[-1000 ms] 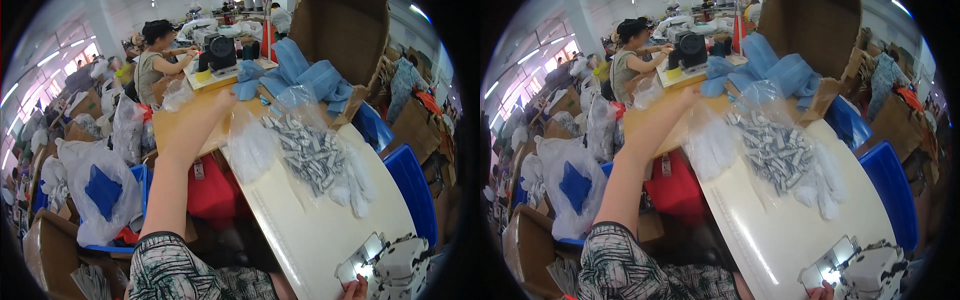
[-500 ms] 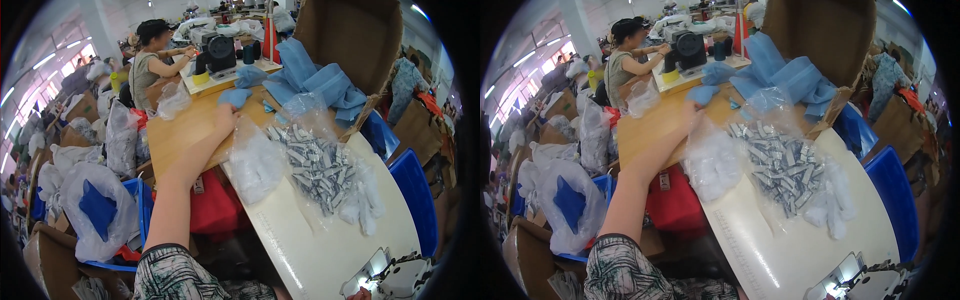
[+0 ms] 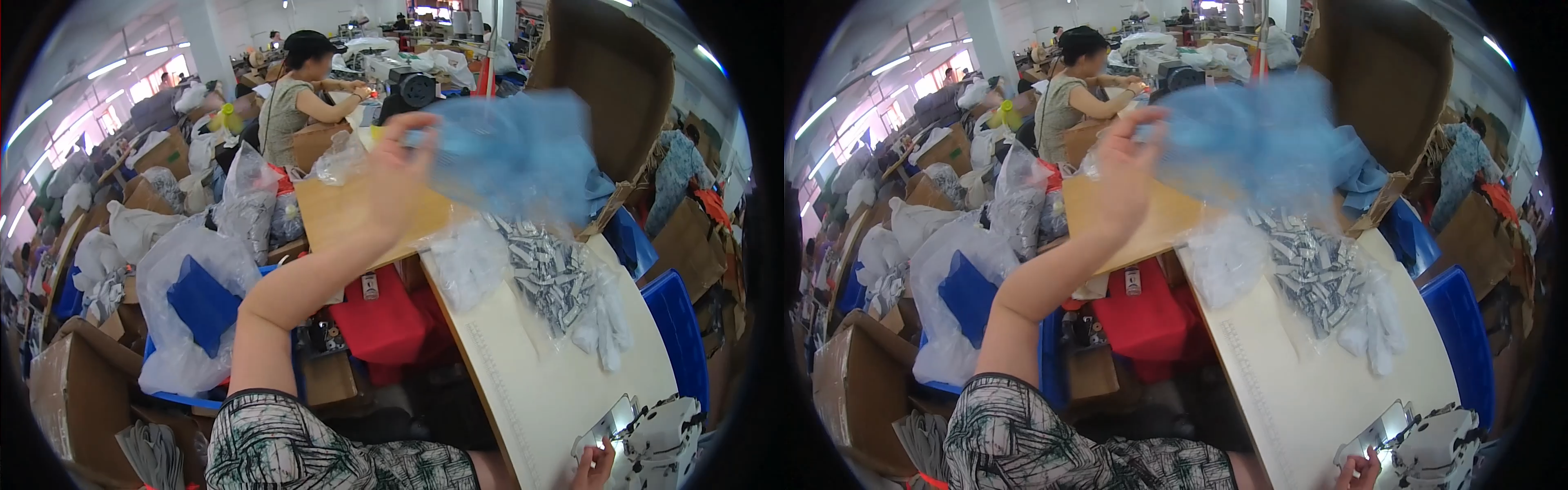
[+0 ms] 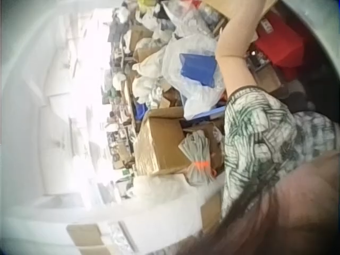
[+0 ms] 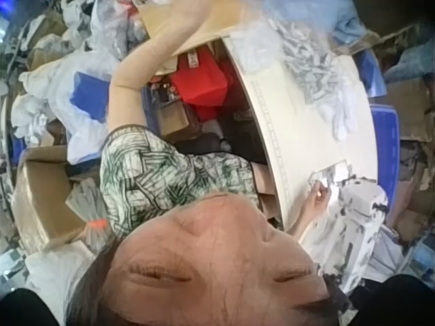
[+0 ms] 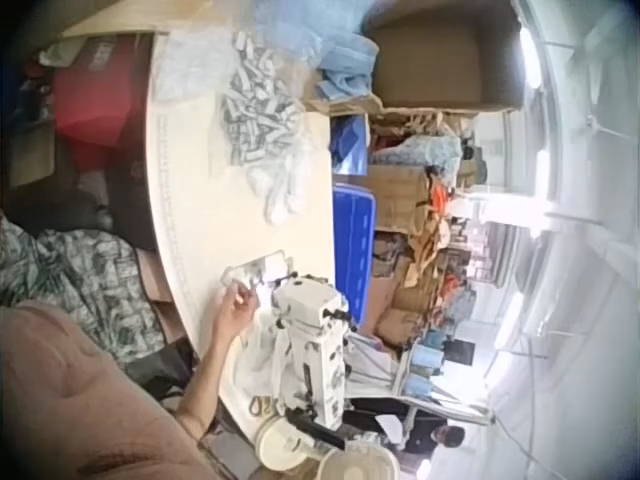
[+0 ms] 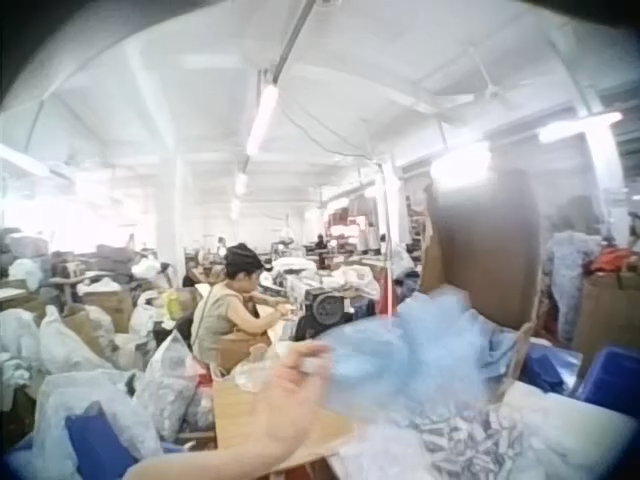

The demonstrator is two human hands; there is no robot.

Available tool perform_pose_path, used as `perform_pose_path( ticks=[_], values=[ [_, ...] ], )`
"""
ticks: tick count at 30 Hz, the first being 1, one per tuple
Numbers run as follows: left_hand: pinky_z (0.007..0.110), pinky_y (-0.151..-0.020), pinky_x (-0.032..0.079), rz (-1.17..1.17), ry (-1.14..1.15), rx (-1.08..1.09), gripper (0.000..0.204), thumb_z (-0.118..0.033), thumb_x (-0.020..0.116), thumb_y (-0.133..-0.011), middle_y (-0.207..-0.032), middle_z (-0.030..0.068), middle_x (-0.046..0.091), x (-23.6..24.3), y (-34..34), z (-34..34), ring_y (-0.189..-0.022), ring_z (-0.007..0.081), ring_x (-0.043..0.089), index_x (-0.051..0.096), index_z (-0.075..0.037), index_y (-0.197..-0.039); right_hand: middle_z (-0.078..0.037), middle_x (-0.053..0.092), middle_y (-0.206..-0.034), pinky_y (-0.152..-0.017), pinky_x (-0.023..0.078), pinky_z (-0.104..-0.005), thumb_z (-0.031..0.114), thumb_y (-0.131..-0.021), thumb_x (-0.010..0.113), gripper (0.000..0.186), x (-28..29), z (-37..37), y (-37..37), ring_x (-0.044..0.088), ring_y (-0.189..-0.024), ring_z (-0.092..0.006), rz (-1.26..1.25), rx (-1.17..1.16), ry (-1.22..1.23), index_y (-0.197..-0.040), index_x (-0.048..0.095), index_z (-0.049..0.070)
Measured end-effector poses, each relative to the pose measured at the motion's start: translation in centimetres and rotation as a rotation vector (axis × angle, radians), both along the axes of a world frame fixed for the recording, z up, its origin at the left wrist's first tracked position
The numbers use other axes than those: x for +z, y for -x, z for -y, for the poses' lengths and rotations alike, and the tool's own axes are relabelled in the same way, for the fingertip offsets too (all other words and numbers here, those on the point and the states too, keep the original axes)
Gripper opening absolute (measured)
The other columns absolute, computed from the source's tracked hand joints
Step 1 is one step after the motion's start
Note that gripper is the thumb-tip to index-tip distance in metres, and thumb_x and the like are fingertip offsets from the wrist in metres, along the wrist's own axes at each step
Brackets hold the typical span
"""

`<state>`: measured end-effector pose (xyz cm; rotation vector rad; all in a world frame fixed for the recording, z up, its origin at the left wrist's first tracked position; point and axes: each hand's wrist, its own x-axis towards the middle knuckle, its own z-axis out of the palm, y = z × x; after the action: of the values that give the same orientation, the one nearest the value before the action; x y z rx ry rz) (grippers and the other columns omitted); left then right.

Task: Sewing pieces of light blue mesh fabric together using an industrial sewing machine.

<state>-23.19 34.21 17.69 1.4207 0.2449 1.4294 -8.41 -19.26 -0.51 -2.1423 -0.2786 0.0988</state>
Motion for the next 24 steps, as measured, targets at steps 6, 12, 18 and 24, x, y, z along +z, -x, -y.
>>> perform_pose_path(
  ticks=[6, 12, 18, 24],
  values=[
    [0.037, -0.087, 0.051, -0.195, -0.516, -0.529, 0.019, 0.003, 0.071, -0.085, -0.101, 0.0075, 0.065, -6.0, -5.1, 12.6, -0.100, 0.0236, 0.064, 0.070, -0.006, -0.101, -0.020, 0.060, -0.139, -0.094, 0.057, -0.0395, 0.022, -0.104, 0.066, 0.062, 5.7, -7.2, 5.1, 0.056, -0.128, -0.0272, -0.009, 0.448, -0.729, -0.156, 0.040, 0.000],
    [0.030, -0.089, 0.052, -0.273, 0.422, -1.259, 0.025, 0.005, 0.070, -0.088, -0.105, 0.0067, 0.067, -12.1, -9.9, 23.2, -0.103, 0.0196, 0.066, 0.074, -0.005, -0.110, -0.019, 0.058, -0.140, -0.106, 0.047, -0.0447, 0.027, -0.108, 0.058, 0.048, 4.0, -6.0, 6.8, 0.054, -0.126, -0.0292, -0.135, -0.078, -0.637, -0.139, 0.055, -0.011],
    [0.028, -0.080, 0.051, -0.797, -0.488, -0.750, 0.017, -0.019, 0.073, -0.096, -0.093, 0.0049, 0.073, -20.1, -12.3, 24.7, -0.088, 0.0152, 0.066, 0.079, -0.003, -0.099, -0.021, 0.065, -0.128, -0.103, 0.047, -0.0427, 0.027, -0.108, 0.056, 0.045, 4.7, -3.6, 8.3, 0.061, -0.112, -0.0319, 0.021, -0.117, -0.550, -0.132, 0.060, -0.011],
    [0.032, -0.066, 0.050, -0.713, 0.244, -1.320, 0.051, -0.050, 0.076, -0.093, -0.074, 0.0026, 0.066, -17.8, -13.0, 26.2, -0.072, 0.0163, 0.061, 0.077, 0.001, -0.095, -0.022, 0.070, -0.114, -0.098, 0.049, -0.0428, 0.031, -0.109, 0.054, 0.044, 2.0, -3.2, 7.5, 0.062, -0.104, -0.0322, 0.102, -0.032, -0.277, -0.121, 0.066, -0.010]
  ],
)
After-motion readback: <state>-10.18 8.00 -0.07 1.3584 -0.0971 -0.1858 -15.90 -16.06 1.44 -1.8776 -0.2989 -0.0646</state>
